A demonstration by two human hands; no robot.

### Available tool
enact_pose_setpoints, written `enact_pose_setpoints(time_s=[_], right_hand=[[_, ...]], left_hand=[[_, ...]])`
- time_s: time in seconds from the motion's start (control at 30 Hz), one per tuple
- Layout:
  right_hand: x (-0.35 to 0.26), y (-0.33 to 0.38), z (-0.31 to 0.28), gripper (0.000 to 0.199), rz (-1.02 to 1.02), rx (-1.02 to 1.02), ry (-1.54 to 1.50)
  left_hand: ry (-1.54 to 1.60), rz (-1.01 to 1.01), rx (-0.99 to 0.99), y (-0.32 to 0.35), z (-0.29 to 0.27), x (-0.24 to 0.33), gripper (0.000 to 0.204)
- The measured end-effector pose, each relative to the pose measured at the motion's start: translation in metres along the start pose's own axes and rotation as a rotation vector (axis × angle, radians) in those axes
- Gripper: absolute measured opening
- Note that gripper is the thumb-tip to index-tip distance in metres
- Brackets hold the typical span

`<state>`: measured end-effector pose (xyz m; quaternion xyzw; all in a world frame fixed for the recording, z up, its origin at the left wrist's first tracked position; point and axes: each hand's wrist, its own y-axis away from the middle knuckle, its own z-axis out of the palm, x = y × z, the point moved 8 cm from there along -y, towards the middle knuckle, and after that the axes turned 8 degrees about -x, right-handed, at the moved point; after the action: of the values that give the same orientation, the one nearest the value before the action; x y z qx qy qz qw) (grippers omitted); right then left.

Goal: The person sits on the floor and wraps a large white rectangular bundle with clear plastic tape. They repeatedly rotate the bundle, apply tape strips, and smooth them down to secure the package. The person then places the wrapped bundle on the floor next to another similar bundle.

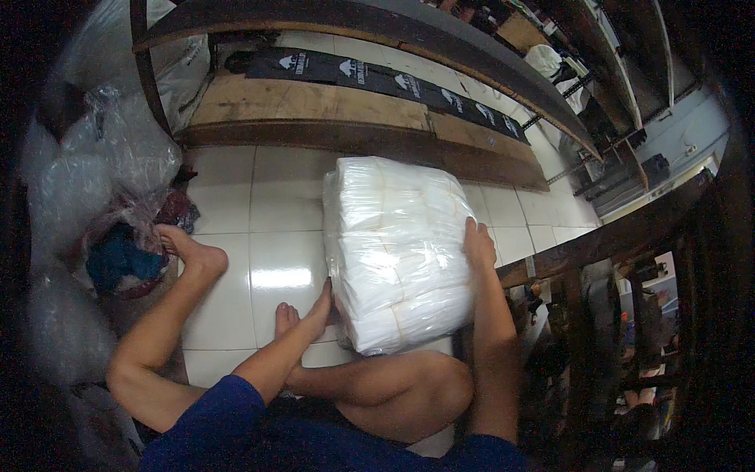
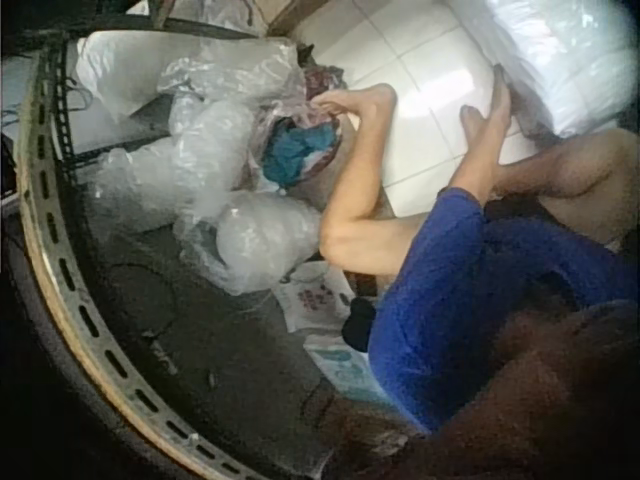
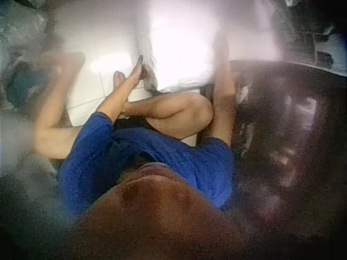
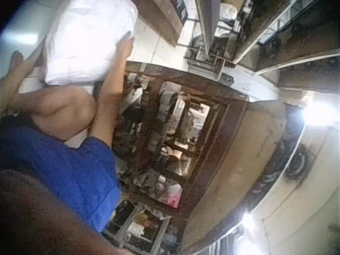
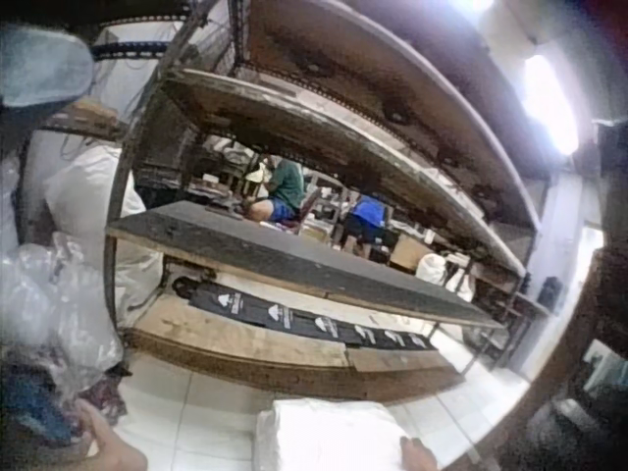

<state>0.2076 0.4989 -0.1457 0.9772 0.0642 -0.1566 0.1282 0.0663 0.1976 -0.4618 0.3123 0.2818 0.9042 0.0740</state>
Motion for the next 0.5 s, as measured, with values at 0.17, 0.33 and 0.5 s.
enact_pose_setpoints(time_s=[0.17,0.33,0.5], right_hand=[[0.001,0.002,0.002,0.07,-0.011,0.005,-0.015],[-0.003,0.005,0.004,0.071,-0.02,-0.013,-0.036],[0.004,-0.001,0.005,0.069,-0.03,0.011,0.012]], left_hand=[[0.055,-0.049,-0.041,0.018,0.019,0.014,0.094],[0.113,-0.04,0.009,0.027,0.022,0.013,0.09],[0.077,0.049,-0.008,0.008,0.01,0.001,0.085]])
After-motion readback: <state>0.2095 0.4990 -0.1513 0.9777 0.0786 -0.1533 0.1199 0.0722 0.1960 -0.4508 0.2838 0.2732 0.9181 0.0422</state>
